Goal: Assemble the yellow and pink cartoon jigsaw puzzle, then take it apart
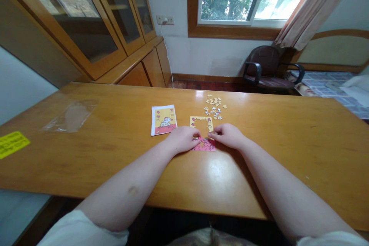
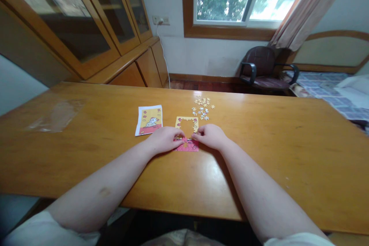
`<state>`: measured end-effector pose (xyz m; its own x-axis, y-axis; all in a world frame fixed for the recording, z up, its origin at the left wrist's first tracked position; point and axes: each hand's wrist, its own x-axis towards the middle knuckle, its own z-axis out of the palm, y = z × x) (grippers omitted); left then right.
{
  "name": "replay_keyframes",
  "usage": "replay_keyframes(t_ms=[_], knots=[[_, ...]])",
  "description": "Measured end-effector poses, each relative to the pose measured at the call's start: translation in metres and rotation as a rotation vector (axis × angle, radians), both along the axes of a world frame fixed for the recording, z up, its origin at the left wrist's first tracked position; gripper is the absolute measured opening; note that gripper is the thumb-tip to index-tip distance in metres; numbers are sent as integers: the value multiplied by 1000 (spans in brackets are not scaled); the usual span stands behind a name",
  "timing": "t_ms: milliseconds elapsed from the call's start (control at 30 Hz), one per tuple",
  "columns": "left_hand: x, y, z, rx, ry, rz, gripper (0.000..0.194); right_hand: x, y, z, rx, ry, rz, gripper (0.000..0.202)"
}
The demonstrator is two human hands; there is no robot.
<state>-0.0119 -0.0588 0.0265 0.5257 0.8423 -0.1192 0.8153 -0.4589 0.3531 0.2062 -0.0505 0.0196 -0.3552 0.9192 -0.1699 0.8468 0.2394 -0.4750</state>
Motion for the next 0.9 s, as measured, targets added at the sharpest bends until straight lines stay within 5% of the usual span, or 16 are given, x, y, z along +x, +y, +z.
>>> replay_keyframes(t_ms=[267, 533, 900], knots=[[0, -4, 5, 38, 4, -45, 29, 0, 0, 0, -5, 0, 2, 45], [-1, -8, 12, -49, -7, -302, 26, 0, 0, 0, 0, 2, 7, 48], [2, -11, 16, -32, 70, -237, 31, 1, 1, 0, -7, 3, 10, 48]])
